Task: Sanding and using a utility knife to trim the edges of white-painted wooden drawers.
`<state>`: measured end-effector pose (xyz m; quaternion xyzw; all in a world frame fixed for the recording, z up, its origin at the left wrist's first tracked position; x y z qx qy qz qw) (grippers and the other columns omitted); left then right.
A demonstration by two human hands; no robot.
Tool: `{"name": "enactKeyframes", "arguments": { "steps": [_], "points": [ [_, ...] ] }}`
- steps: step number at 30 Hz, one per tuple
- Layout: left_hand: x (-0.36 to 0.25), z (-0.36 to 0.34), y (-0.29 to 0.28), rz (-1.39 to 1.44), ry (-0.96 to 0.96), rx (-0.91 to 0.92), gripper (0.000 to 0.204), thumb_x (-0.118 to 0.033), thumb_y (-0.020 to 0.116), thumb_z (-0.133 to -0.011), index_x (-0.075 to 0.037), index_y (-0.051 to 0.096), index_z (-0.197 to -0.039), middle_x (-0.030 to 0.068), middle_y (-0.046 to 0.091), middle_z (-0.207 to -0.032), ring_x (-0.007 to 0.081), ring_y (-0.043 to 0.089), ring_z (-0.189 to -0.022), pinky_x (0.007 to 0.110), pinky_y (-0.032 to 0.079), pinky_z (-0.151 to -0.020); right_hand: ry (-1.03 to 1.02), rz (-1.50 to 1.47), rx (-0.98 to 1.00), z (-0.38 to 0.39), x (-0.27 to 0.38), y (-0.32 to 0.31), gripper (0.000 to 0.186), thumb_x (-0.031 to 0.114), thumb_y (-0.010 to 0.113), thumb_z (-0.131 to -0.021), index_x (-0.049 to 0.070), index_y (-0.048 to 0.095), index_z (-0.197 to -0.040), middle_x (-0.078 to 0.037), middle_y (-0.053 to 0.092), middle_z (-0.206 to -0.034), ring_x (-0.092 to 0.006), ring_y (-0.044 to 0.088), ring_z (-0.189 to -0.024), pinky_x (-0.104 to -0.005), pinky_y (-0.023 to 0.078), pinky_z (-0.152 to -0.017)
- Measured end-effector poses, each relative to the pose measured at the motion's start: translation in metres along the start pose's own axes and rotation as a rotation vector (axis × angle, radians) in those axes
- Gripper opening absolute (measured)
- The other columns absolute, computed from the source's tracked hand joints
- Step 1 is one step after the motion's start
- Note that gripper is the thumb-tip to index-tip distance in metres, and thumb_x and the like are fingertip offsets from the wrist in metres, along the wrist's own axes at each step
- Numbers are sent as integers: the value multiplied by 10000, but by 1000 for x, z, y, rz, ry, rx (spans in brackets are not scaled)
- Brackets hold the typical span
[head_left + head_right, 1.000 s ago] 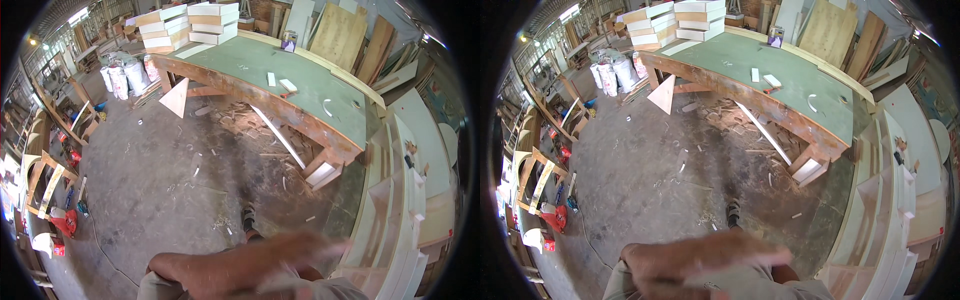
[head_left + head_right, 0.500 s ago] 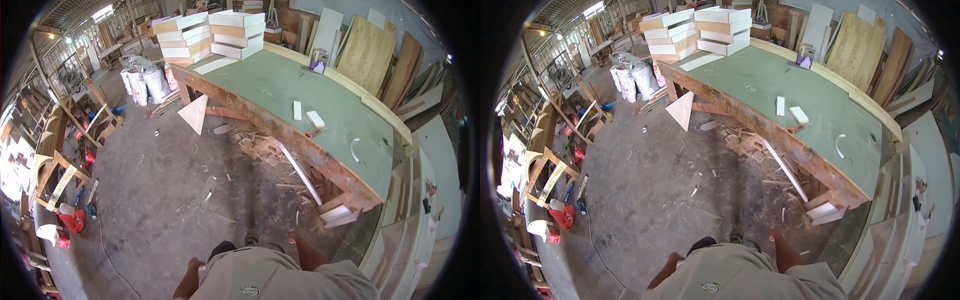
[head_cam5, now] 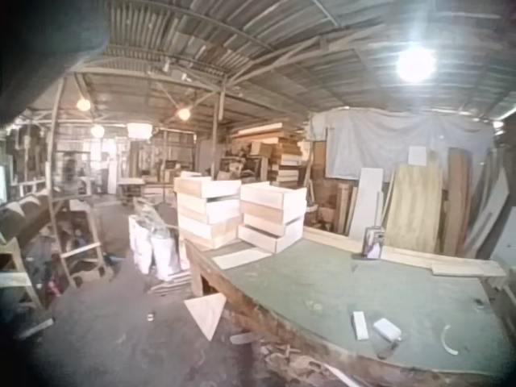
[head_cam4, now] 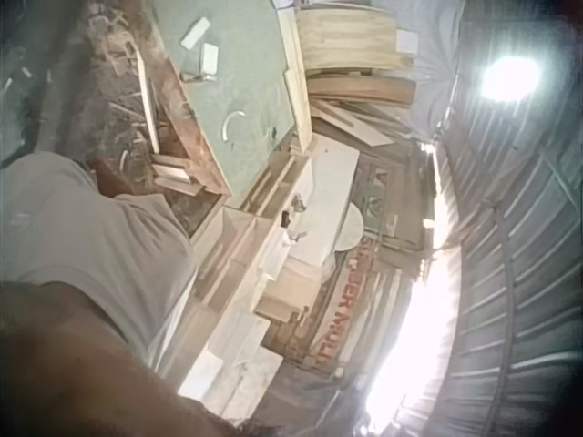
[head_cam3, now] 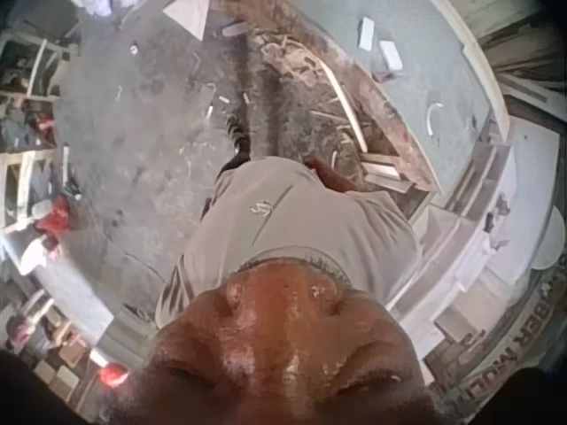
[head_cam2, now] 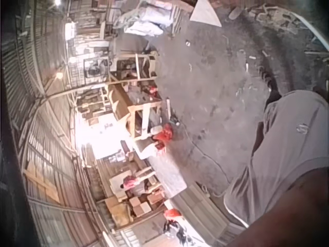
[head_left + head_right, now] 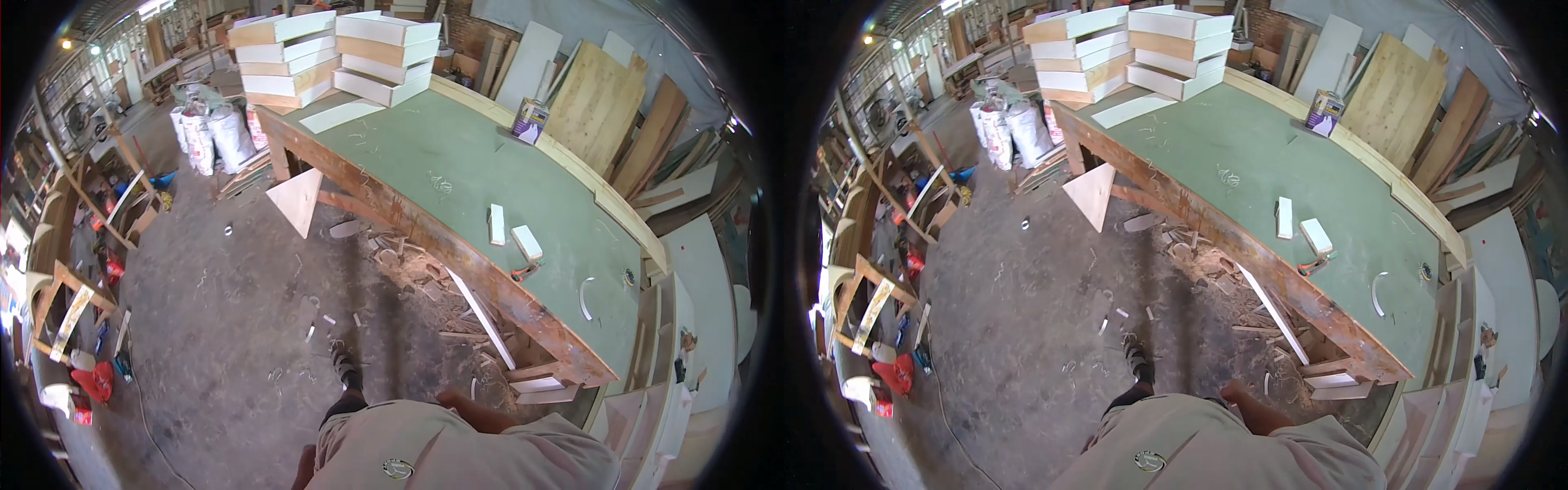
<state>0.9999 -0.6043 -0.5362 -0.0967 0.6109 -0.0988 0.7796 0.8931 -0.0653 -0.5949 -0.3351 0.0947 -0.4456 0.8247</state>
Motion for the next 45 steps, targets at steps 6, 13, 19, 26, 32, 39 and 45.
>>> {"name": "enactKeyframes", "arguments": {
  "steps": [6,13,19,26,32,39,45],
  "points": [
    [-27,-284,-59,-211,-603,203,375,-356,655,-885,6,690,-792,138,689,-675,285,689,-598,422,546,-569,422,-392,-286,-46,-51,-130,213,242,646,-741,180,737,-923,-133,717,-933,-340,687,-837,-441,551,-717],
    [-99,-490,-117,-491,-229,47,367,-357,603,-841,-22,733,-916,232,713,-1007,415,668,-996,488,528,-874,1066,-865,-1420,5,-173,-326,505,346,671,-880,-22,582,-1215,-273,589,-1187,-435,561,-1126,-534,441,-981],
    [-60,-497,-106,-545,-435,199,456,-374,679,-842,46,660,-1018,199,662,-943,314,644,-837,392,518,-750,1292,-790,-1573,67,-263,-451,718,452,662,-891,14,444,-1417,-292,463,-1384,-443,454,-1297,-521,387,-1066],
    [-61,-442,-107,-955,-454,622,542,-438,676,-861,-30,653,-1217,240,701,-1095,361,685,-1028,451,546,-886,1484,-795,-1426,-2,-411,-500,819,579,554,-927,53,341,-1518,-266,347,-1536,-398,295,-1449,-488,233,-1190],
    [-117,-496,-114,-959,-368,534,473,-387,671,-885,-26,662,-1189,224,715,-1038,336,705,-950,447,560,-825,1021,-645,-1367,-113,-454,-672,571,441,556,-944,32,556,-1342,-234,471,-1443,-385,389,-1377,-499,271,-1154],
    [-218,-652,-85,-226,-512,148,331,-269,664,-926,-8,662,-1128,153,722,-894,239,709,-761,392,567,-662,-1,-263,-1401,-245,-348,-802,394,306,593,-895,72,640,-1208,-190,564,-1267,-397,496,-1189,-515,344,-1114],
    [-276,-737,-77,91,-650,-52,358,-265,672,-932,27,636,-1136,132,714,-883,219,700,-733,358,571,-626,157,-216,-1247,-288,-452,-825,371,308,631,-908,117,644,-1226,-247,559,-1357,-417,606,-1146,-476,482,-1019]
  ]
}}
Point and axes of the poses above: each hand's wrist, its own z-axis away from the middle knuckle, its own y-axis out of the palm, x = y × z, the point moved 3 cm from there along -z, towards the middle knuckle
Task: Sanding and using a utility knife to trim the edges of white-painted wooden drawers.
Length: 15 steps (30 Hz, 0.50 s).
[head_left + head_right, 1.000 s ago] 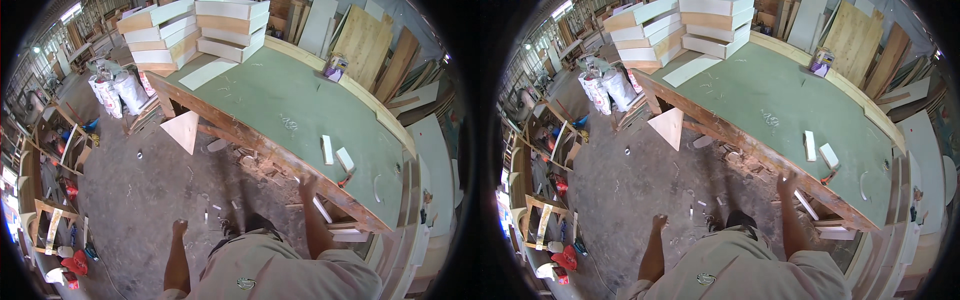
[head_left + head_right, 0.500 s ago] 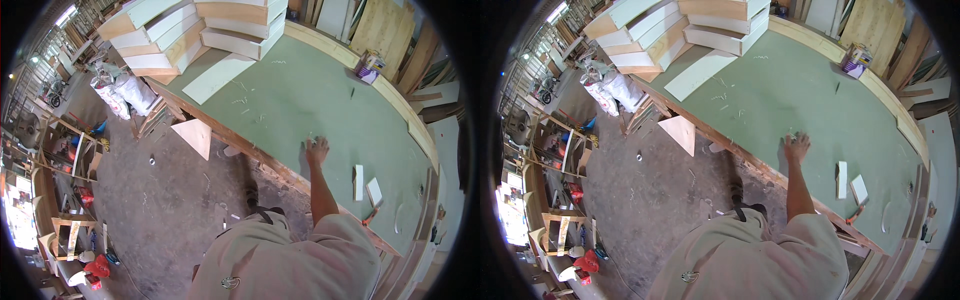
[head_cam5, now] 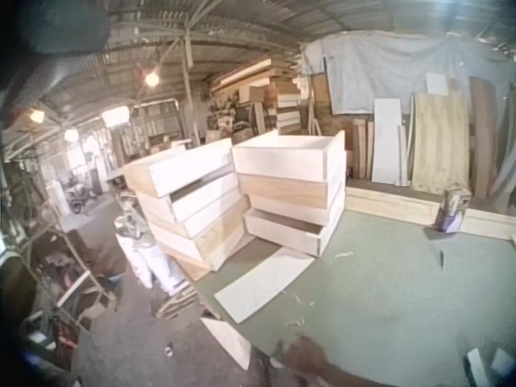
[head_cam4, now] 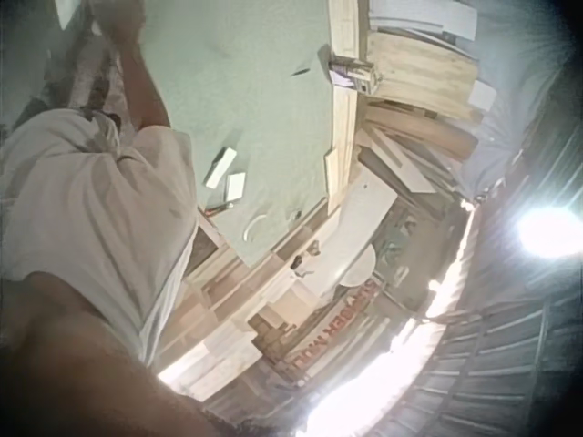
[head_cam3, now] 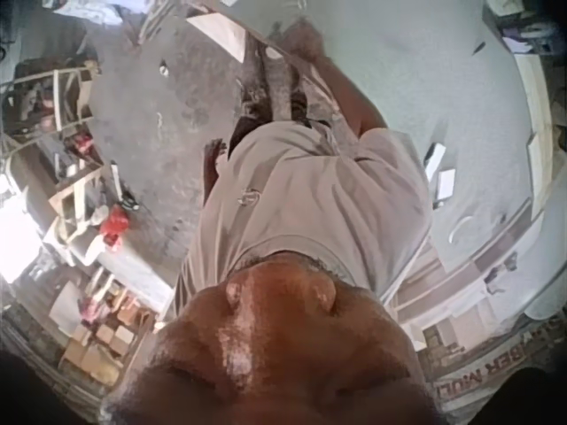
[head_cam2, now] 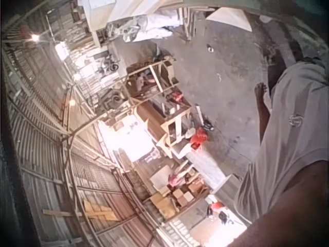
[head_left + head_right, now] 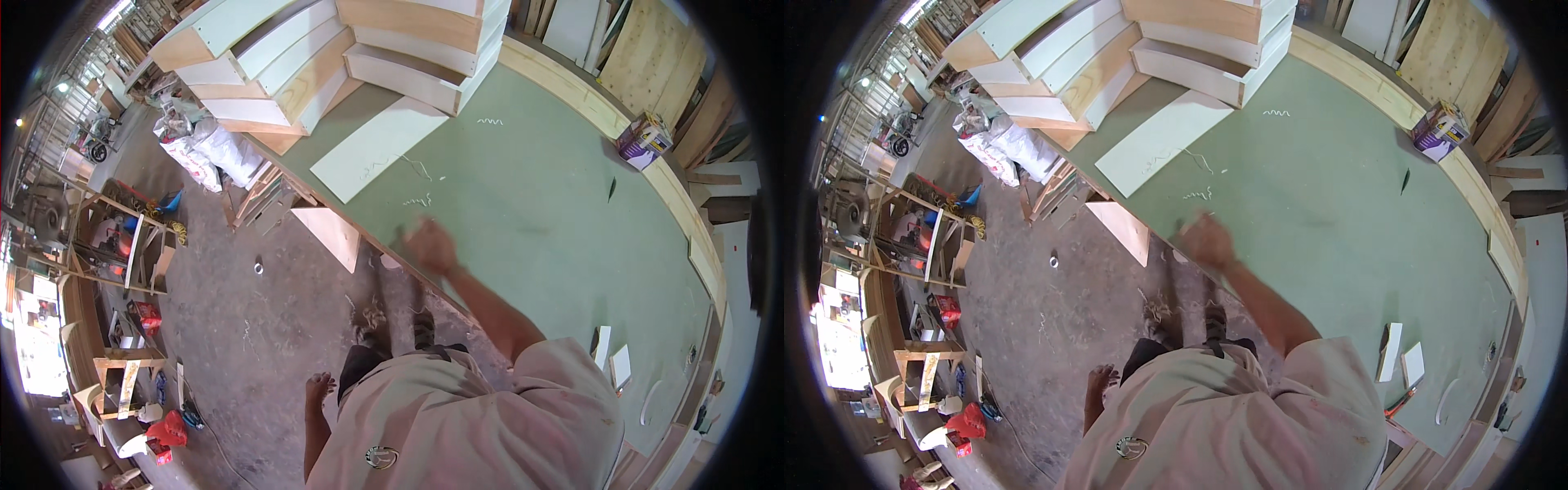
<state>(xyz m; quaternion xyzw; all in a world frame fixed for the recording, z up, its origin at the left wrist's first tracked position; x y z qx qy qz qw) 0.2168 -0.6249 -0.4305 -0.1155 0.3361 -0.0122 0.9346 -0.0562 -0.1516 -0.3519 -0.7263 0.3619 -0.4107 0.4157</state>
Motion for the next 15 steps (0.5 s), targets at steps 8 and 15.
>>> {"name": "enactKeyframes", "arguments": {
  "steps": [8,15],
  "points": [
    [58,-39,-71,-1491,644,400,333,-296,590,-908,-78,671,-1145,182,726,-917,359,706,-829,494,566,-696,790,-105,-269,-129,-115,-36,693,523,562,-916,113,460,-1465,-207,384,-1540,-363,327,-1452,-513,260,-1184],
    [30,-115,-185,-1106,130,332,322,-305,613,-930,-54,669,-1124,189,718,-891,354,706,-791,485,564,-645,279,84,152,-120,27,4,614,435,458,-988,138,375,-1518,-158,307,-1597,-335,229,-1499,-544,161,-1217]
  ]
}}
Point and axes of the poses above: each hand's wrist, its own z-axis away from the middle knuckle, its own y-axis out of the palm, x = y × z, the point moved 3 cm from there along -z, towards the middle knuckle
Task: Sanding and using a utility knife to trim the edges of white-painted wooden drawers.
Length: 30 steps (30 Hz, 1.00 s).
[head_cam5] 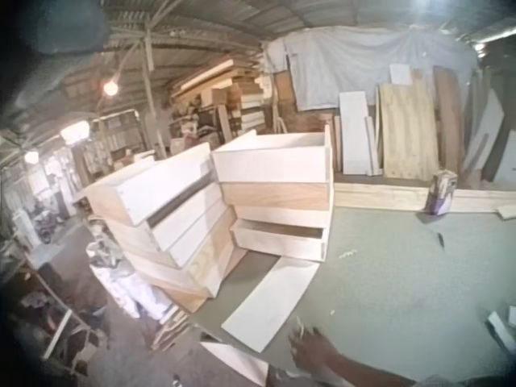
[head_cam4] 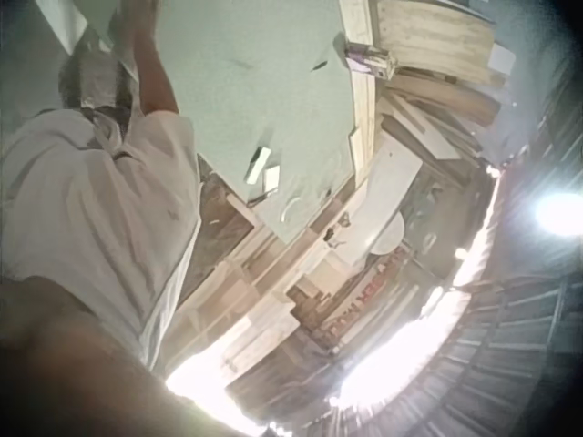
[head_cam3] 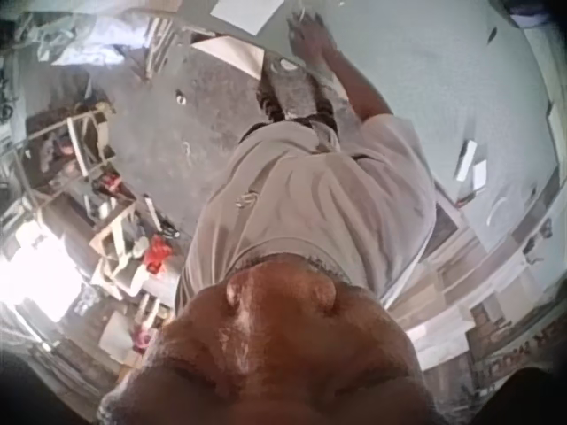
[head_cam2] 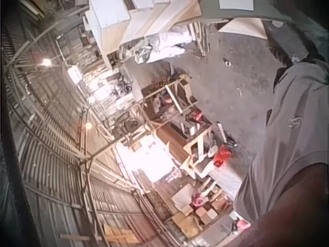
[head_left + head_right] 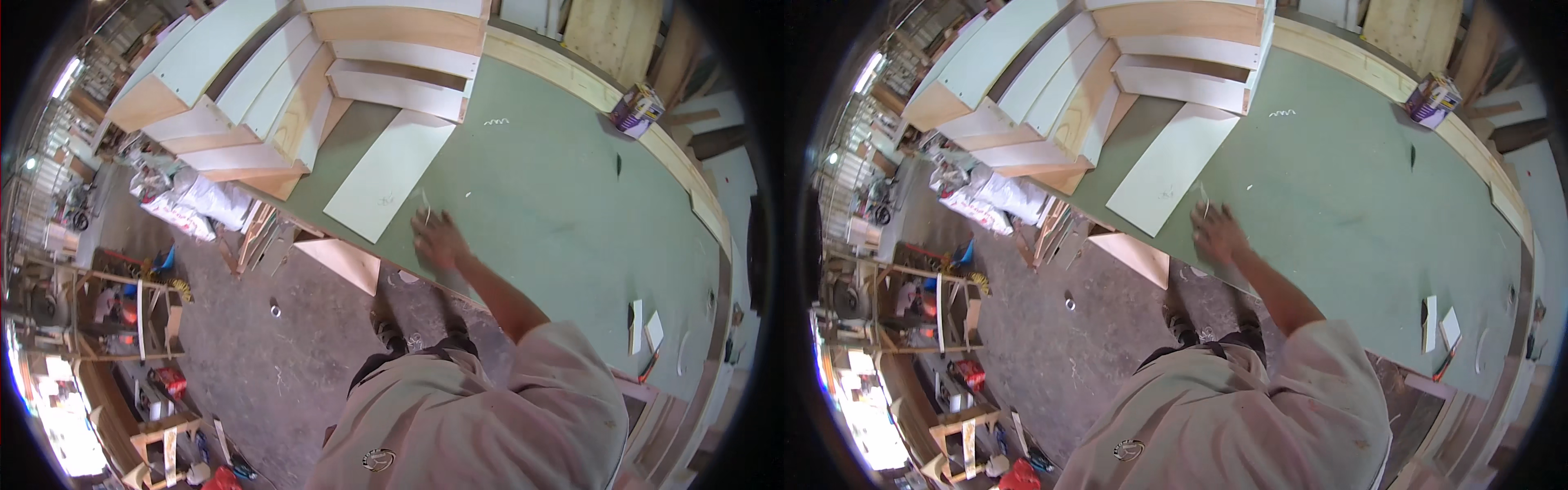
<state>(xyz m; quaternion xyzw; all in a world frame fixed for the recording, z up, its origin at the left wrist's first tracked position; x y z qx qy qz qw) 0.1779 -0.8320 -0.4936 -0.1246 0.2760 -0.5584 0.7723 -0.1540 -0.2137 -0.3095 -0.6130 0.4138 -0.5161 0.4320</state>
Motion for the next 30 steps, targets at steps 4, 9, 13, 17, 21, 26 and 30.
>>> {"name": "enactKeyframes", "arguments": {
  "steps": [4,9,13,17,21,26,30],
  "points": [
    [11,-66,-86,333,-252,63,322,-311,626,-943,-41,668,-1113,193,714,-876,351,706,-770,480,563,-616,-114,-6,89,108,69,9,546,392,496,-980,132,464,-1458,-169,311,-1590,-354,241,-1491,-548,139,-1223],
    [-65,-158,-225,482,-220,-109,373,-250,656,-914,92,653,-1061,206,683,-798,304,689,-631,386,549,-531,305,-293,-113,231,94,-21,296,333,627,-901,82,746,-1003,-234,546,-1370,-414,471,-1319,-541,337,-1128],
    [-150,-233,-297,480,-7,-185,286,-248,647,-931,27,631,-1007,151,677,-812,263,672,-621,394,551,-538,516,-254,-363,232,53,-27,218,276,669,-871,67,729,-883,-202,642,-1208,-405,590,-1141,-520,443,-1013],
    [-225,-276,-316,433,402,-189,302,-262,654,-910,28,675,-990,153,690,-769,257,679,-645,397,539,-566,784,-215,-632,149,-27,-69,171,187,659,-859,43,713,-934,-183,656,-1137,-388,604,-1095,-480,487,-951],
    [-264,-259,-294,363,398,-318,301,-291,655,-860,-12,762,-825,174,718,-742,283,693,-678,450,536,-700,802,-255,-562,36,-118,-75,370,198,647,-866,48,635,-1205,-219,534,-1354,-404,507,-1263,-491,445,-1041],
    [-349,-166,-298,411,372,-466,335,-307,658,-890,1,754,-798,135,708,-704,232,692,-668,385,524,-650,877,-236,-515,-46,-256,-87,645,265,655,-863,102,452,-1453,-236,389,-1520,-427,411,-1372,-501,388,-1108],
    [-428,-121,-382,894,455,-359,361,-318,657,-924,28,671,-1028,152,715,-851,263,701,-755,421,564,-711,839,-209,-383,-111,-306,-94,718,340,668,-867,97,399,-1487,-219,358,-1547,-398,342,-1429,-511,317,-1158]
  ]
}}
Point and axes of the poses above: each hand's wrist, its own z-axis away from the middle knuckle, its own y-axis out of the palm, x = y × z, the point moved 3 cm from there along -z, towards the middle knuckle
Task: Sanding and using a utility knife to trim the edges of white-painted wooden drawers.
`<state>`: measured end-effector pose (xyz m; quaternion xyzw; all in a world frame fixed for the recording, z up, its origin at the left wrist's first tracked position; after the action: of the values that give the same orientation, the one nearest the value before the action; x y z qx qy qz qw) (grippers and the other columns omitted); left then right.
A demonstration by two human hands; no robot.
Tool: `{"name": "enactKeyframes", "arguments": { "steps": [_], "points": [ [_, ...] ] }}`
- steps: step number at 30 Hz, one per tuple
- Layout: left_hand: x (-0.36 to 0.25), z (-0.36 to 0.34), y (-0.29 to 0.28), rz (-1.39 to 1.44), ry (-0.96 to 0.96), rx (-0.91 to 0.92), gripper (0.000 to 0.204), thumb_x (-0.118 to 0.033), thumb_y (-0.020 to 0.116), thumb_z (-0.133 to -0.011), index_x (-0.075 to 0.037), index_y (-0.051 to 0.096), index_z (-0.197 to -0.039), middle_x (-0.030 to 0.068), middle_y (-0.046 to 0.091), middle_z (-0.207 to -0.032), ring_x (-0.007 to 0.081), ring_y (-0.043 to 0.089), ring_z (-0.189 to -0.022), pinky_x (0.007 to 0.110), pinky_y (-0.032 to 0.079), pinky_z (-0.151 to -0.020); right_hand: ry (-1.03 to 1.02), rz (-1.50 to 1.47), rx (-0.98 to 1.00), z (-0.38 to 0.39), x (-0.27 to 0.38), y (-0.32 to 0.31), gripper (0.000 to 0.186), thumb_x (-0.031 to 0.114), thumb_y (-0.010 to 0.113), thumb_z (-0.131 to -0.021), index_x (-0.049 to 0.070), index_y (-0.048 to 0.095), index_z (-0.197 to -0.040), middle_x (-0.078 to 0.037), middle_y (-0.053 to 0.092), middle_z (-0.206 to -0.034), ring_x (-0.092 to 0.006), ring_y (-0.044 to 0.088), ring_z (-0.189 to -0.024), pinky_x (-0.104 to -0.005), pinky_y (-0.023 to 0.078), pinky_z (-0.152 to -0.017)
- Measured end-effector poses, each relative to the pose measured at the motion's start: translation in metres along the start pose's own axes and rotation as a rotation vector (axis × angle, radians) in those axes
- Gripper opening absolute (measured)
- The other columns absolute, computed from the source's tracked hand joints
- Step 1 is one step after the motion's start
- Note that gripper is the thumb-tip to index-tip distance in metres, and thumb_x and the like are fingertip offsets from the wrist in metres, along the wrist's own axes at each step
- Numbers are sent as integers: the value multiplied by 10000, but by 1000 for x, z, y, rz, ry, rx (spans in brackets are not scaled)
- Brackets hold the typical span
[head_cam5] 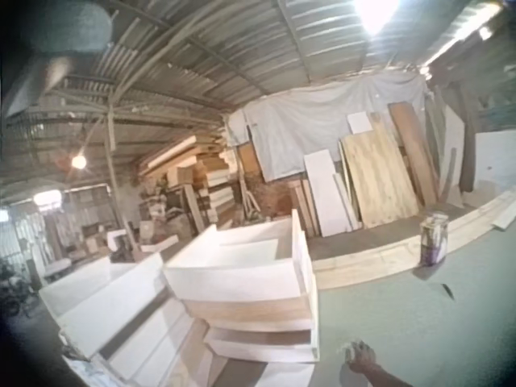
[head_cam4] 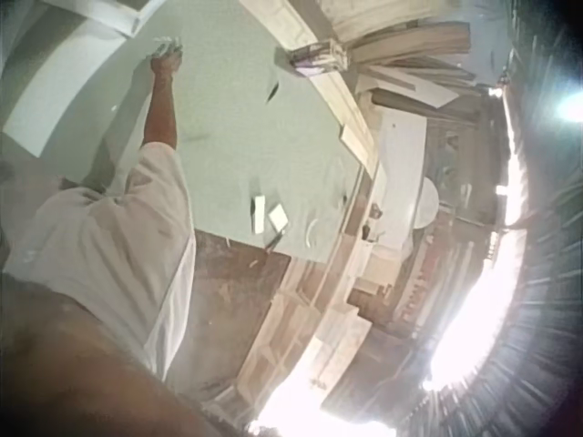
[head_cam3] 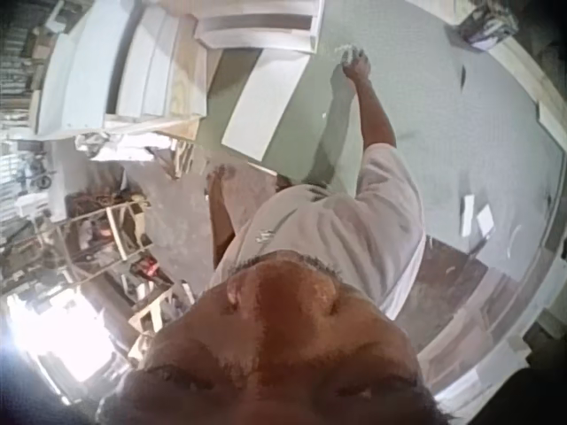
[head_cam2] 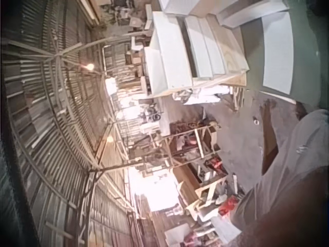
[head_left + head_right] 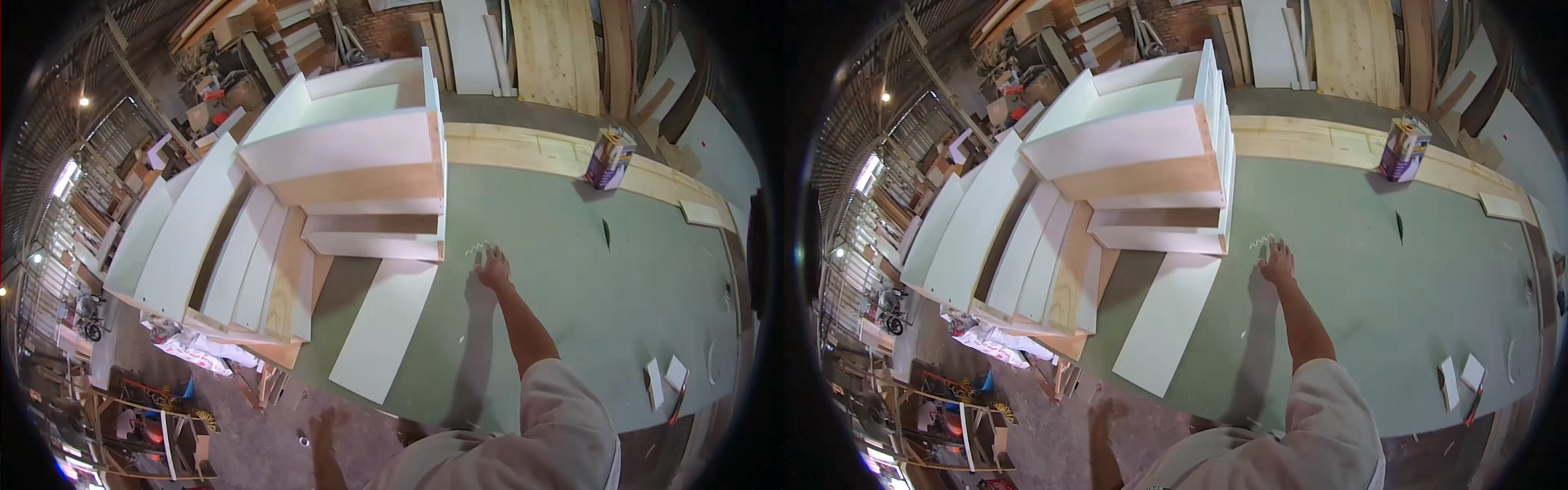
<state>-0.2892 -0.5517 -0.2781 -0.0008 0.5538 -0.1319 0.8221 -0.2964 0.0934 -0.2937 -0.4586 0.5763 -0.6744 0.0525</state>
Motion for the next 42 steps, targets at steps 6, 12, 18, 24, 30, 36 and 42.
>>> {"name": "enactKeyframes", "arguments": {
  "steps": [6,12,18,24,30,36,42],
  "points": [
    [-266,-57,165,277,164,344,637,-491,639,-932,-19,493,-1334,212,614,-1235,356,607,-1157,552,523,-934,-409,264,213,28,-14,34,702,469,585,-898,142,409,-1495,-148,337,-1582,-348,277,-1474,-580,215,-1177],
    [-442,-150,277,503,108,293,1325,-800,683,-697,-104,-5,-1590,313,201,-1533,506,290,-1396,680,370,-1029,-656,108,251,202,-18,-7,647,441,527,-942,107,413,-1483,-150,346,-1576,-351,293,-1469,-558,179,-1195],
    [-537,-165,351,347,283,299,1228,-832,590,-708,-221,22,-1609,169,-23,-1669,508,-19,-1490,851,96,-989,-320,53,209,342,-46,-72,624,420,608,-900,108,490,-1428,-146,395,-1550,-346,317,-1462,-550,203,-1197],
    [-559,-202,367,454,45,-1,1124,-564,734,-741,107,85,-1367,225,521,-1330,474,511,-1223,851,227,-957,143,-195,-260,429,-78,-101,340,212,723,-808,49,697,-1105,-171,676,-1196,-367,633,-1133,-446,495,-988],
    [-546,-184,342,354,-42,-102,1085,-483,731,-736,127,87,-1362,256,409,-1400,531,505,-1125,874,304,-842,591,-264,-493,505,-71,-142,346,187,682,-828,-32,697,-1095,-222,697,-1048,-324,711,-863,-394,562,-781],
    [-487,-158,281,399,182,396,627,-388,688,-733,-43,493,-1218,218,422,-1360,574,452,-1155,869,342,-742,532,-760,-634,490,-26,-172,438,273,624,-938,-83,646,-1193,-164,693,-1020,-236,700,-838,-350,578,-755],
    [-397,-73,274,468,156,666,508,-243,668,-718,-32,544,-1162,167,545,-1220,414,558,-1103,695,471,-866,145,-1322,-452,379,79,-248,787,484,556,-985,-2,280,-1539,-240,420,-1494,-366,450,-1361,-472,423,-1072]
  ]
}}
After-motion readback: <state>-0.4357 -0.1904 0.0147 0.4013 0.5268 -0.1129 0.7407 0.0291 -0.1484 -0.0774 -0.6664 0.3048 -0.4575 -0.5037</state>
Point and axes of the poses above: each hand's wrist, its own z-axis away from the middle knuckle, its own y-axis out of the palm, x = y × z, the point moved 3 cm from there along -z, towards the middle knuckle
